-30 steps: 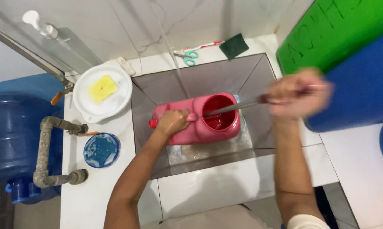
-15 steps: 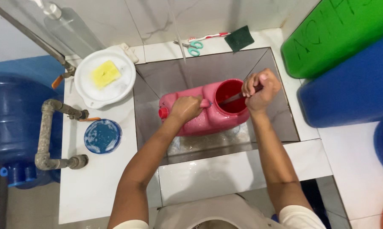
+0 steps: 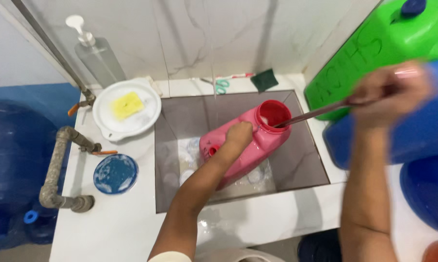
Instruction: The person cleans a pink plastic jerrycan and its blue lid in a sink. They use a yellow sponge to scrub the exterior and interior, a toothbrush to clean the rim, and a long-handled brush for the inside. The person rinses the container and lid with running water and secures the lid on the jerrycan.
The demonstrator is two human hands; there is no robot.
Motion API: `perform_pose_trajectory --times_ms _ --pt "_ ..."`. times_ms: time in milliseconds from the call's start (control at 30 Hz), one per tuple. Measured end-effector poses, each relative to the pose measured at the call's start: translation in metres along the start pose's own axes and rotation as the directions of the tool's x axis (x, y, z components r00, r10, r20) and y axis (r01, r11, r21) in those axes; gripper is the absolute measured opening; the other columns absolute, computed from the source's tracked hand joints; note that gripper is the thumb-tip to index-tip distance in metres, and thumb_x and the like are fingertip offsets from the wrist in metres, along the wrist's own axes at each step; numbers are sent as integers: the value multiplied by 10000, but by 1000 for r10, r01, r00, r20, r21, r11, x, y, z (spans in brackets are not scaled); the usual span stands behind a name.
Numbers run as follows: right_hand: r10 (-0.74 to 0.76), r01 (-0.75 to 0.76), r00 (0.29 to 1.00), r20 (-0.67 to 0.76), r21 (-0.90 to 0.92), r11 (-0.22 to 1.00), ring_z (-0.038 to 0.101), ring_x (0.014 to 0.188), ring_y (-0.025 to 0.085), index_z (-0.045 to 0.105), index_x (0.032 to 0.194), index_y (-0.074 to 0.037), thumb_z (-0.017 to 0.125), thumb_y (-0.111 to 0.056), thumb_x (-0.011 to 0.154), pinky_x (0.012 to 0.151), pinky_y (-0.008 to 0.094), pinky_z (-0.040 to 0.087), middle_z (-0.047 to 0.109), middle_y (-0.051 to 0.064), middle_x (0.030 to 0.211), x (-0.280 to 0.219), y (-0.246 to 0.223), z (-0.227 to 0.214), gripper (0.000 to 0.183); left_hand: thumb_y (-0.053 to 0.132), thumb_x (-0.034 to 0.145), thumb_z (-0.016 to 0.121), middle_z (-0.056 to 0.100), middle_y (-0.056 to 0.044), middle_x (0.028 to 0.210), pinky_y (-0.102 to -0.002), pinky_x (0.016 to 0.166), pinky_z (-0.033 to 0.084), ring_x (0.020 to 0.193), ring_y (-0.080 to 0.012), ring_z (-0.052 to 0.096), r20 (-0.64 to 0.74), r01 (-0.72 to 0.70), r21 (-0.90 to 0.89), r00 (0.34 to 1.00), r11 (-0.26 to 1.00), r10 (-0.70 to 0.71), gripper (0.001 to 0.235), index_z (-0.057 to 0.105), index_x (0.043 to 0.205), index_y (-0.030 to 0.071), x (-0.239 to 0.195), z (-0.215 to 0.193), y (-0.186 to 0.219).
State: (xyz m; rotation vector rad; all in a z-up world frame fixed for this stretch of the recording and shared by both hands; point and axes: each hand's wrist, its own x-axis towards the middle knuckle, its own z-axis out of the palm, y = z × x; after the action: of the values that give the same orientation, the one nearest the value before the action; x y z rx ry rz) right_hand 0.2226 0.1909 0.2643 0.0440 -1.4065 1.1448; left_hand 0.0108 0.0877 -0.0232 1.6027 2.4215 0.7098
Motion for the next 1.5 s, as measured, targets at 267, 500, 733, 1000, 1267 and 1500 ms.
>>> perform_pose_trajectory --times_ms 267,500,733,1000,1267,1500 --pt "398 -341 828 395 -207 917 356 438 162 408 716 -80 524 -305 999 432 324 345 379 53 563 10 7 68 380 278 982 568 756 -154 1005 -490 766 595 933 -340 747 40 33 26 999 999 -34 268 767 1008 101 -2 18 -1" --pt "653 -596 637 410 -275 754 336 434 162 418 675 -106 455 -421 1074 451 335 294 356 38 526 124 45 -11 510 364 968 602 758 -153 992 -487 774 588 922 -346 741 127 -106 92 987 990 94 307 760 975 101 -30 -11 14" --pt "796 -795 580 175 -95 599 307 465 145 416 673 -157 422 -453 1060 471 323 279 304 -14 530 134 114 -126 488 321 972 558 761 -151 939 -498 761 578 874 -348 738 215 -238 107 954 965 211 284 734 968 98 -57 -52 1" --pt "719 -738 666 197 39 673 310 489 145 406 691 -162 346 -535 1095 497 327 282 287 -20 560 141 137 -196 554 330 986 509 748 -162 872 -532 726 555 812 -381 725 217 -281 129 944 951 249 302 703 1056 108 -58 -56 -20" --pt "811 -743 585 -26 385 548 272 432 157 505 713 -121 472 -314 962 438 330 263 318 -9 512 58 175 -159 317 241 887 573 744 -186 870 -544 732 561 813 -395 724 147 -219 109 968 970 202 244 693 1010 68 -68 -59 -34" --pt "759 -618 611 -226 463 635 269 410 164 507 679 -135 521 -302 913 407 325 221 342 11 505 -1 144 -117 288 254 917 578 738 -214 880 -556 743 556 813 -417 715 81 -159 83 985 984 152 251 685 1030 58 -78 -54 -55"
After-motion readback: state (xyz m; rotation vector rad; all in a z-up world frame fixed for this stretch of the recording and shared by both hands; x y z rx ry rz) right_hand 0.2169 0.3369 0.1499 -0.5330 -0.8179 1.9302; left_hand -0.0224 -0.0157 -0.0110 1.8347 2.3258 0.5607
